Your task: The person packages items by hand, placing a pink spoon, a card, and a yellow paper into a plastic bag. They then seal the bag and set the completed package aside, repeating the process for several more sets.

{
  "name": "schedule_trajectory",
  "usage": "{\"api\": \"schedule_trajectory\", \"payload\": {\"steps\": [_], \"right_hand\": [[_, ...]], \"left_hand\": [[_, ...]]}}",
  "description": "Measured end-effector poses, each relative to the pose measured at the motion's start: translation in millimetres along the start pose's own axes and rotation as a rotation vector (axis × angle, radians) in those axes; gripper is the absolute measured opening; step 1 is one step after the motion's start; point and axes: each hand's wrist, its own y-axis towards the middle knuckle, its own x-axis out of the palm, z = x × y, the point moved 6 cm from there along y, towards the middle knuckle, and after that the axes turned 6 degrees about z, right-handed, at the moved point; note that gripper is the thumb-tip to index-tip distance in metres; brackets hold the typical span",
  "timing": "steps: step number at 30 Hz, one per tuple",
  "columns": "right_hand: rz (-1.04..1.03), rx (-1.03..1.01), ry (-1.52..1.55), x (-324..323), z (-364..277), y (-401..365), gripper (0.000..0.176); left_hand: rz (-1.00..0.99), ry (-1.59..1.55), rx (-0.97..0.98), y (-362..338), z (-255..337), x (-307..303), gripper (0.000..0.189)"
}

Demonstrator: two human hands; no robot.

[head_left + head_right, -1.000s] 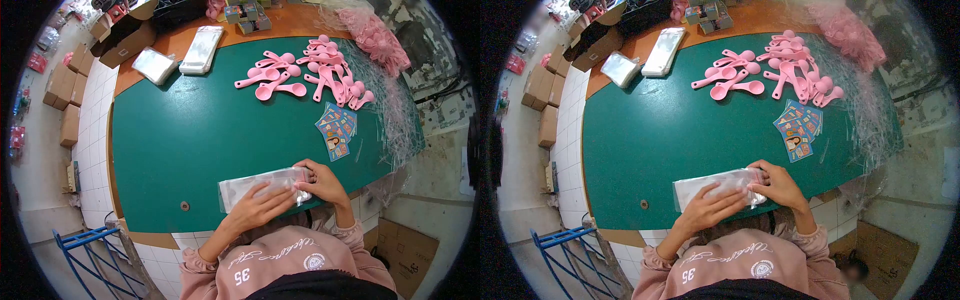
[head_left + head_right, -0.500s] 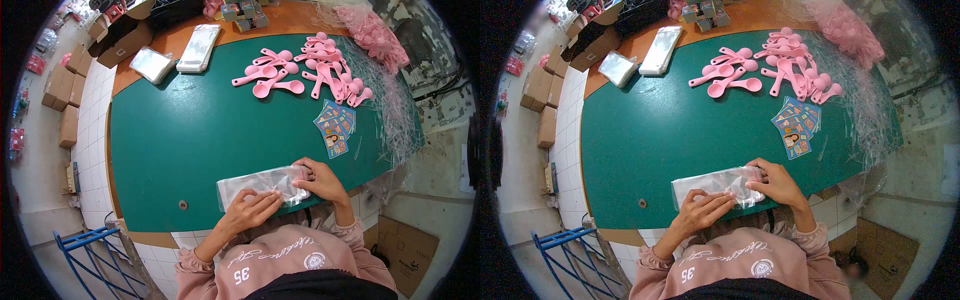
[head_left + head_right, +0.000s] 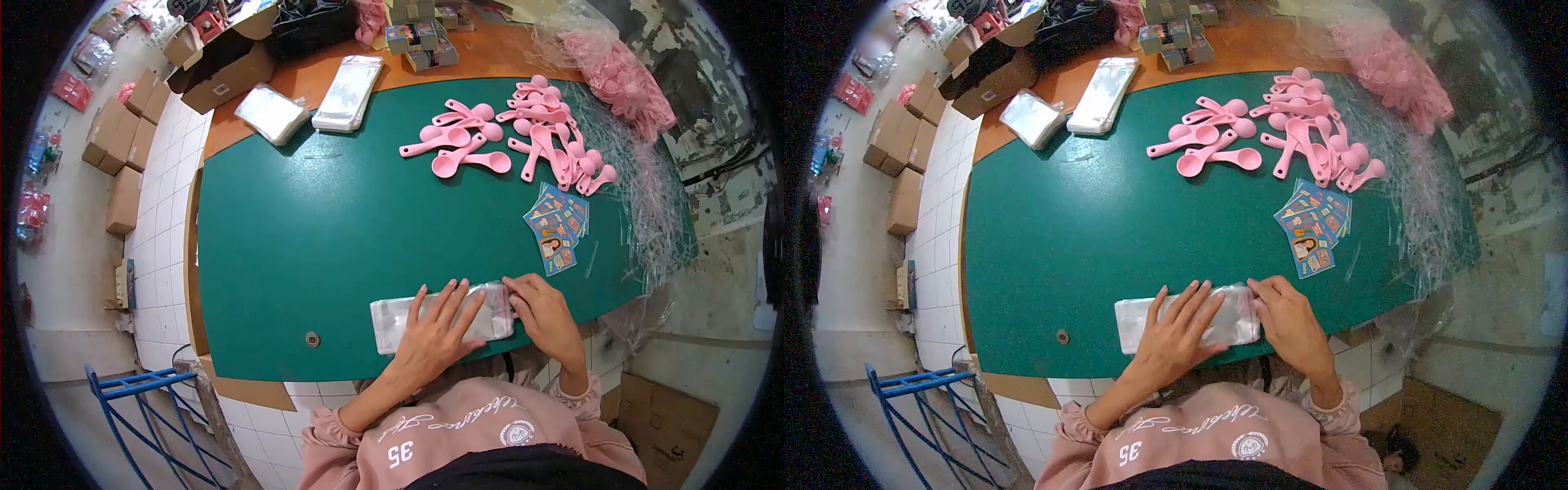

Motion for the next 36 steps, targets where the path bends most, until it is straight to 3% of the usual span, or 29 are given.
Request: {"api": "schedule_trajectory", "payload": {"steps": [3,7,9,11,13,17,21,23,25,28,36], "right_hand": [[0.112,0.001,-0.099,-9.2,2.5,3.8,0.024],[0.167,0.115,0.038,-26.4,3.3,14.4,0.023],[0.101,-0.023,-0.016,-31.4,-12.6,35.0,0.022],[0.152,-0.347,-0.176,-24.4,-31.6,69.9,0.023],[0.098,-0.583,-0.195,-1.0,-54.7,114.6,0.03],[0.113,-0.838,-0.298,73.9,-84.3,223.1,0.038],[0.169,-0.887,-0.422,116.9,-113.8,281.8,0.04],[0.131,-0.796,-0.49,129.1,-111.8,300.6,0.041],[0.173,-0.831,-0.442,130.4,-110.3,319.9,0.035],[0.028,-0.792,-0.297,127.7,-103.2,345.7,0.019],[0.026,-0.598,-0.138,113.2,-95.8,373.7,0.026]], "left_hand": [[-0.008,-0.078,-0.028,7.6,-2.7,-19.5,0.075],[0.116,0.134,-0.015,38.5,-60.8,-72.8,0.057],[0.177,0.097,-0.103,59.6,-108.8,-94.3,0.042],[0.295,0.034,-0.253,74.2,-169.0,-99.4,0.032],[0.496,-0.066,-0.277,80.3,-217.2,-94.7,0.028],[0.6,-0.049,-0.363,70.3,-251.9,-73.0,0.022],[0.612,-0.113,-0.327,69.0,-251.4,-72.8,0.022],[0.619,-0.128,-0.361,69.5,-251.0,-74.0,0.019],[0.602,-0.071,-0.377,69.5,-248.4,-74.8,0.019],[0.599,-0.029,-0.373,71.4,-247.5,-74.6,0.018],[0.584,-0.053,-0.411,71.9,-248.7,-73.9,0.016]]}}
